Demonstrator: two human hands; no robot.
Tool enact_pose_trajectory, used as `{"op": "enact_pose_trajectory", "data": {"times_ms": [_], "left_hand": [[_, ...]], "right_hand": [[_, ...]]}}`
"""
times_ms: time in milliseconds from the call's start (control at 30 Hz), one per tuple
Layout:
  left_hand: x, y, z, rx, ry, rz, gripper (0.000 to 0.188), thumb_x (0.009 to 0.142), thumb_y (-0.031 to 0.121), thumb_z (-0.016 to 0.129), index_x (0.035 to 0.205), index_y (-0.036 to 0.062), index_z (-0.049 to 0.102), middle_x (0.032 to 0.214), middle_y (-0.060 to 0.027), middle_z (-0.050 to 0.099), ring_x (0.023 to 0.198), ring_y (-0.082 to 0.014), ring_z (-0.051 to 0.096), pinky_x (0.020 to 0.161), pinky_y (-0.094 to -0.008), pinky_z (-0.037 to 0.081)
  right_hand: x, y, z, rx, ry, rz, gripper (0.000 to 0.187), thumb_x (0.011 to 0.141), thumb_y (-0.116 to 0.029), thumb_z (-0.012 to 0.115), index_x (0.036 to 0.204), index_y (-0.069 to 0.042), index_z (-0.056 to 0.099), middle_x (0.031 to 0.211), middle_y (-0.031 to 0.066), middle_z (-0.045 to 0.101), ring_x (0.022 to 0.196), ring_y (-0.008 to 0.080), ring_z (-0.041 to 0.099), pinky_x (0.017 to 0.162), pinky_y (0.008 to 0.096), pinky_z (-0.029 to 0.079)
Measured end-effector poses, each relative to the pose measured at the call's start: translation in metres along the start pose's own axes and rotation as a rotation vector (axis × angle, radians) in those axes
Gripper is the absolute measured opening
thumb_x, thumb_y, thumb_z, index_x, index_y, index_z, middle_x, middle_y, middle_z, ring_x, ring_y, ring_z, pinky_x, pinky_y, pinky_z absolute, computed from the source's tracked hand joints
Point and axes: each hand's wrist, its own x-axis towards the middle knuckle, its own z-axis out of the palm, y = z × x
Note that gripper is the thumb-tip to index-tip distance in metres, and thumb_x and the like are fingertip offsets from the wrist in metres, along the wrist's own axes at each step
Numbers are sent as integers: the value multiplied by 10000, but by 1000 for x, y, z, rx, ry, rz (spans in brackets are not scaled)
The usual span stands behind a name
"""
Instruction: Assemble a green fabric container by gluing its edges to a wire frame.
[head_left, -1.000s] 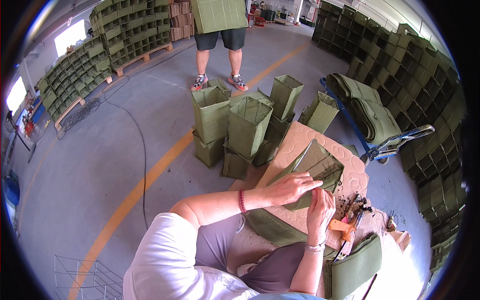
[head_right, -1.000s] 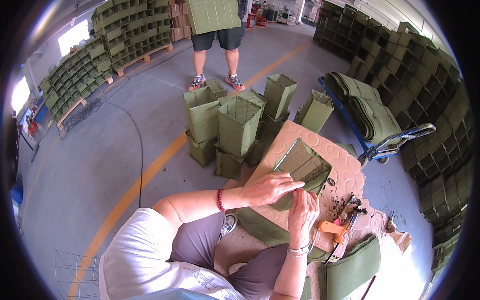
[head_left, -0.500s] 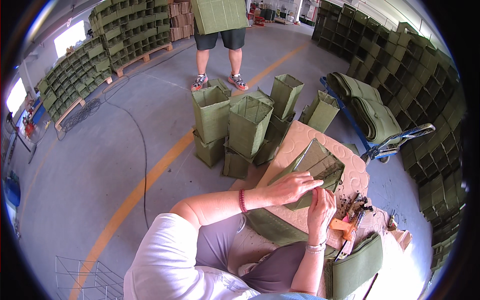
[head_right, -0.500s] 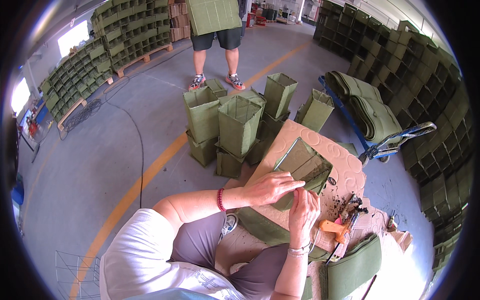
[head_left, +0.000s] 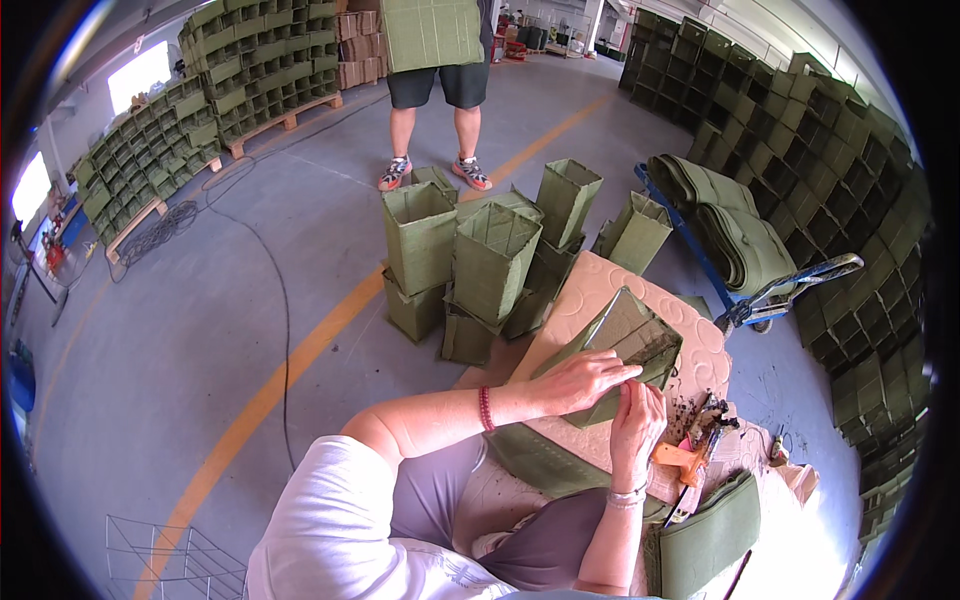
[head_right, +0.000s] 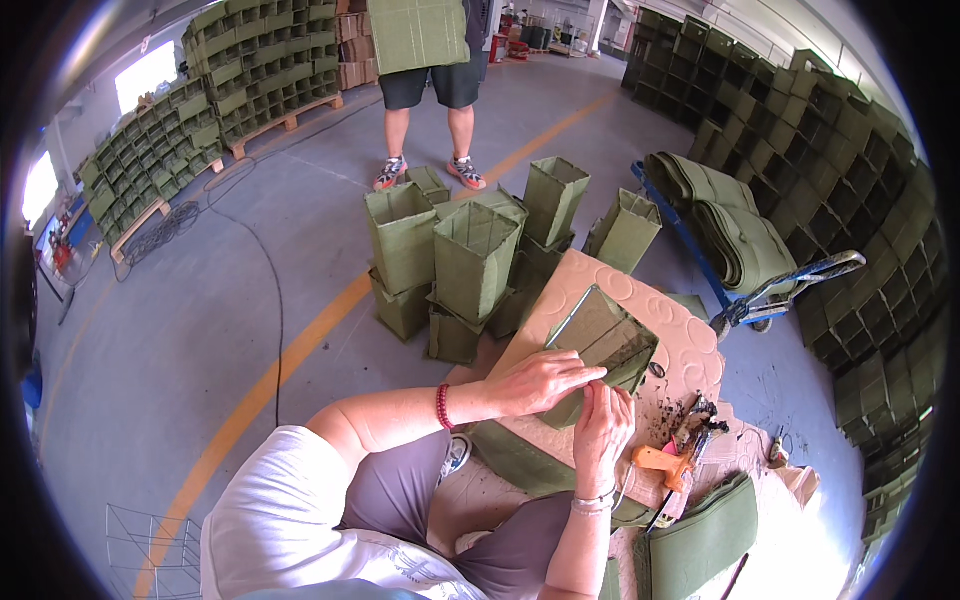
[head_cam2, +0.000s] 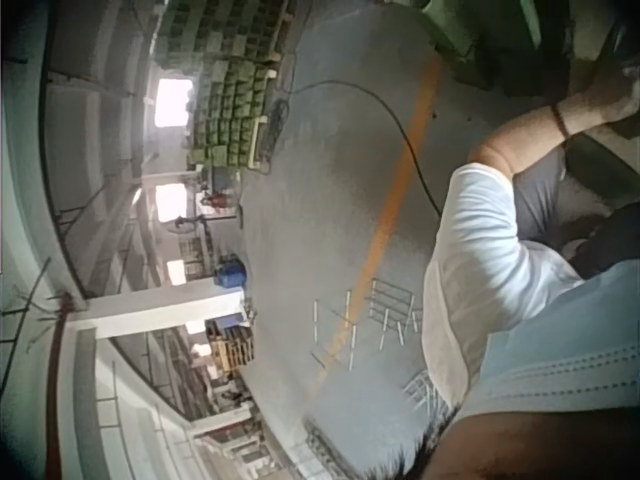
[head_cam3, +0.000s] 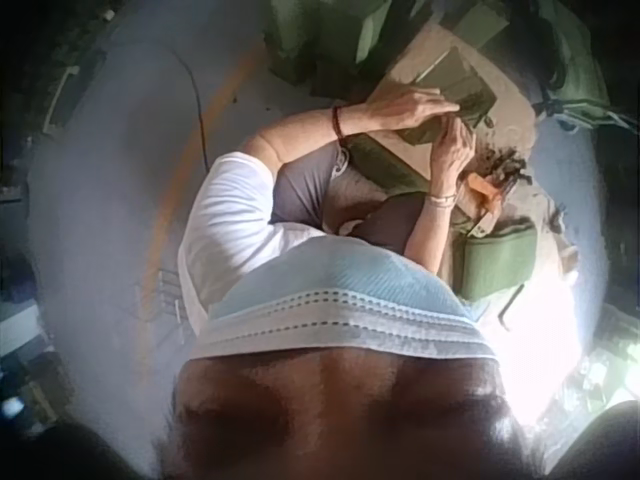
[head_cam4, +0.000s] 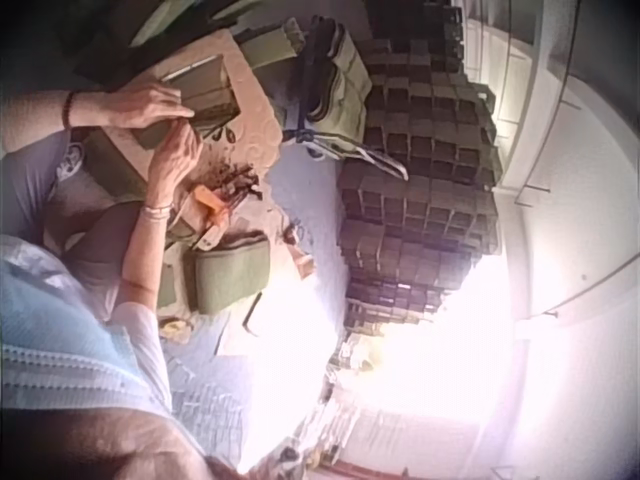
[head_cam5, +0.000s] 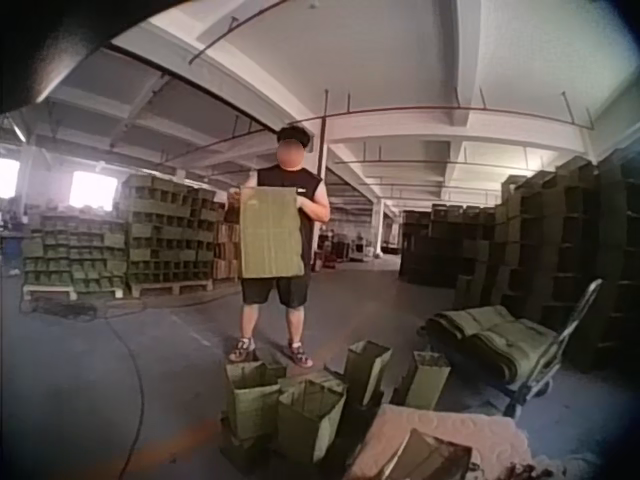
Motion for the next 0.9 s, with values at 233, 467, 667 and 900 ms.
{"op": "enact_pose_trajectory", "data": {"times_ms": [233, 467, 667, 900], "left_hand": [[-1, 0, -1, 12, 5, 11, 531, 796, -22, 615, 1321, -6, 536, 922, -122, 624, 882, -262, 592, 798, -364, 525], [0, 1, -1, 3, -4, 35, 488, 802, -14, 627, 1286, -15, 567, 934, -121, 636, 886, -258, 603, 806, -358, 527], [-1, 0, -3, -38, -8, 28, 419, 833, 35, 674, 1243, -5, 596, 911, -123, 643, 860, -257, 622, 767, -369, 534], [2, 3, -4, -149, -23, -81, 305, 854, 48, 682, 1157, 24, 651, 850, -119, 641, 806, -284, 622, 709, -380, 523]], "right_hand": [[0, -1, 0, -2, -2, 2, 52, 918, -66, 594, 899, -26, 621, 746, 142, 611, 751, 330, 622, 847, 425, 495], [-2, 4, -2, 4, -18, -25, 42, 904, -54, 605, 874, -27, 615, 730, 141, 601, 743, 326, 623, 835, 417, 497], [-2, 3, -8, 29, -98, 6, 16, 891, -37, 607, 891, -29, 594, 730, 142, 605, 699, 340, 594, 689, 420, 477], [-6, 3, -11, 38, -90, -19, 66, 831, -29, 671, 822, -40, 607, 706, 131, 621, 677, 318, 612, 684, 402, 497]]}}
